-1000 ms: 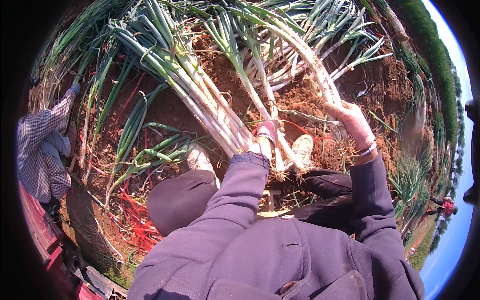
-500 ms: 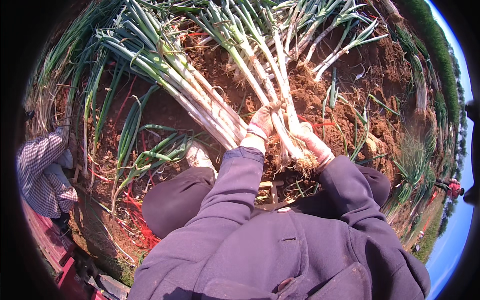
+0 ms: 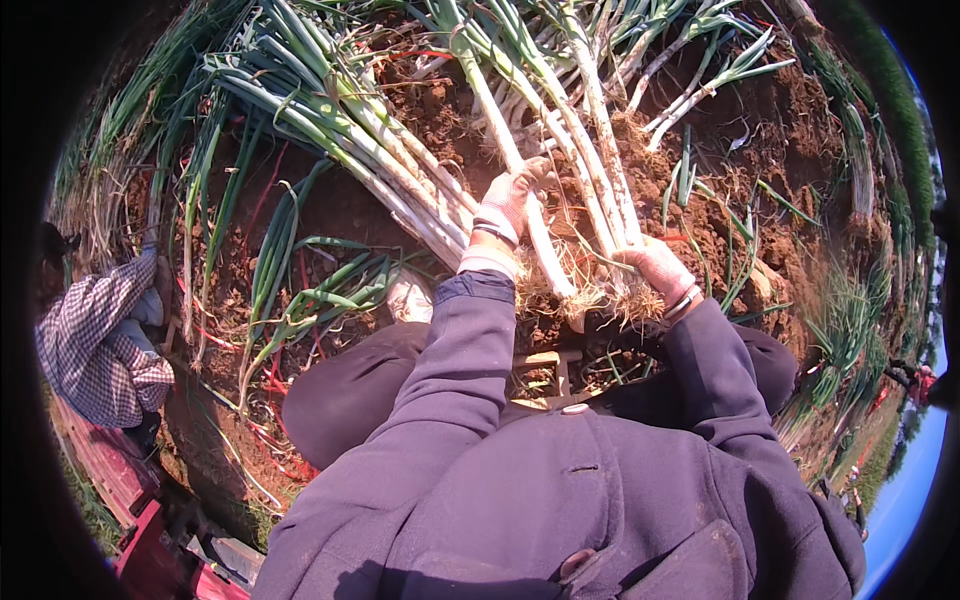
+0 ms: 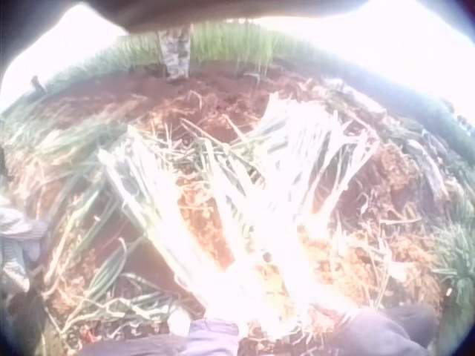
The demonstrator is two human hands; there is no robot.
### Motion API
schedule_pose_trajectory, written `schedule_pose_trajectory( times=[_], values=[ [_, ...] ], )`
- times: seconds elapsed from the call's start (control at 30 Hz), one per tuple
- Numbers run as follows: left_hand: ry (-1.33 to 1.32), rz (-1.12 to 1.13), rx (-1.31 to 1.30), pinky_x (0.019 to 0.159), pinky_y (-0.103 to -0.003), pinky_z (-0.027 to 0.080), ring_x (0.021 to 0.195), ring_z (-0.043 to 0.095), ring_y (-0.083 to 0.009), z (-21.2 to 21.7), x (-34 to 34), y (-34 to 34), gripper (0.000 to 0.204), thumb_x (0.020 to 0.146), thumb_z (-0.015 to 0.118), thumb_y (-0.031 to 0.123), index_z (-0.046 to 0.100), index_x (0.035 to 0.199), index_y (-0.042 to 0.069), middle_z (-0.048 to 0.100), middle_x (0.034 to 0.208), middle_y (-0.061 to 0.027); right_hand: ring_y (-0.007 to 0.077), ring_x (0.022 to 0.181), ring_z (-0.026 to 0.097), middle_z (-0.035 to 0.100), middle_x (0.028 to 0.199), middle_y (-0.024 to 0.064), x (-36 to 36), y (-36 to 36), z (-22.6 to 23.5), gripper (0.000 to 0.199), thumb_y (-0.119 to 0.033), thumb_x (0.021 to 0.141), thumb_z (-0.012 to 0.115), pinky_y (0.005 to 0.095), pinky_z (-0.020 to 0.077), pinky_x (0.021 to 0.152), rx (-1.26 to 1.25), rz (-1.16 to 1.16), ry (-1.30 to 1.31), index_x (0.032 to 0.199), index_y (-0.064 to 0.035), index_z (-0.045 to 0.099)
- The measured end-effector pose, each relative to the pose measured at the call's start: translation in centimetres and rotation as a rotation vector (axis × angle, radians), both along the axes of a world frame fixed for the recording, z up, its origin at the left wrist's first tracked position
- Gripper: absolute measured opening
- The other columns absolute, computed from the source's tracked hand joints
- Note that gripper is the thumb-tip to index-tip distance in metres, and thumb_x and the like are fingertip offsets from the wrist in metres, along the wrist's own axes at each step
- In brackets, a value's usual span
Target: The person gathers harvested green onions from the ground, aligns them into bundles, and secures each bundle with a red plastic tie. The person repeats this process for multiple bunches, placing the tied bundles on the ground.
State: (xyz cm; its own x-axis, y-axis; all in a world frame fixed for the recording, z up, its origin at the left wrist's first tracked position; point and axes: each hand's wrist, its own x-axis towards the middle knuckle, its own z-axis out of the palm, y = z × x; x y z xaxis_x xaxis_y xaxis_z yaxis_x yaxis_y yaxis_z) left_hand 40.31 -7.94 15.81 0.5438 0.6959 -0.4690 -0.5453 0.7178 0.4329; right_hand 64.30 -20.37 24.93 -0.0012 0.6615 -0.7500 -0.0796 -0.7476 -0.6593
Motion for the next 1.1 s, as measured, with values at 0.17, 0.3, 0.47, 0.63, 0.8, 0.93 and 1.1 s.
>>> schedule_pose_trajectory(
  times=[0.17,0.3,0.47,0.63,0.8,0.93,1.1],
  values=[
    [0.329,-0.276,0.194,0.073,-0.033,0.054,0.078,0.065,-0.0172,-4.4,4.6,-4.6,0.028,0.097,0.073,0.025,0.074,0.114,0.003,0.072,0.092,-0.0064,0.0164,0.101,0.066,0.072,0.109,0.0075,-1.8,-2.6,-2.5,0.036,-0.001,0.084,0.072,0.0327,0.0523,0.090,0.051,0.089,0.004,0.119,0.0035,0.068],
    [0.423,-0.420,0.138,0.079,-0.035,0.056,0.086,0.067,-0.0158,-2.4,5.4,-3.6,0.032,0.101,0.066,0.026,0.072,0.116,-0.001,0.073,0.091,-0.0059,0.0153,0.100,0.068,0.072,0.114,0.0064,-1.7,-2.5,-0.5,0.039,-0.004,0.088,0.072,0.0309,0.0538,0.091,-0.015,0.096,0.002,0.125,0.0029,0.067],
    [-0.027,-0.119,-0.329,0.074,-0.043,0.061,0.075,0.072,-0.0259,-5.3,8.7,-4.9,0.022,0.091,0.072,0.019,0.070,0.106,0.002,0.073,0.088,-0.0110,0.0157,0.104,0.067,0.072,0.116,0.0062,-2.5,-3.6,-1.8,0.038,-0.006,0.090,0.069,0.0313,0.0531,0.095,-0.048,0.009,0.090,0.127,0.0025,0.066],
    [0.002,0.069,-0.411,0.074,-0.045,0.061,0.075,0.070,-0.0288,-5.1,10.2,-5.8,0.021,0.092,0.069,0.012,0.068,0.109,0.000,0.072,0.089,-0.0139,0.0183,0.095,0.070,0.071,0.111,0.0060,-5.7,-3.0,0.1,0.036,-0.012,0.096,0.069,0.0330,0.0591,0.084,-0.218,-0.401,0.429,0.130,-0.0031,0.062],
    [-0.527,-0.071,-0.530,0.081,-0.054,0.060,0.087,0.072,-0.0382,-4.6,10.1,-6.8,0.045,0.089,0.078,0.022,0.061,0.119,-0.007,0.071,0.101,-0.0236,0.0145,0.093,0.067,0.072,0.103,0.0034,-5.2,-3.4,0.0,0.031,-0.015,0.090,0.077,0.0306,0.0535,0.086,-0.103,-0.054,-0.077,0.116,-0.0002,0.070],
    [-0.670,0.070,-0.360,0.086,-0.050,0.060,0.090,0.072,-0.0341,-3.7,9.1,-3.6,0.055,0.085,0.083,0.035,0.064,0.126,0.001,0.073,0.110,-0.0190,0.0147,0.087,0.067,0.071,0.101,0.0039,-6.9,-5.7,6.5,0.035,-0.005,0.083,0.081,0.0307,0.0554,0.080,-0.197,-0.026,-0.127,0.114,0.0006,0.068],
    [-0.524,0.511,-0.035,0.087,-0.047,0.061,0.092,0.073,-0.0295,4.6,3.4,7.4,0.049,0.090,0.078,0.039,0.067,0.123,0.005,0.074,0.109,-0.0138,0.0133,0.085,0.067,0.070,0.099,0.0030,-10.0,-9.3,11.2,0.041,0.002,0.078,0.083,0.0306,0.0568,0.080,-0.037,0.012,-0.215,0.115,-0.0006,0.065]
  ],
)
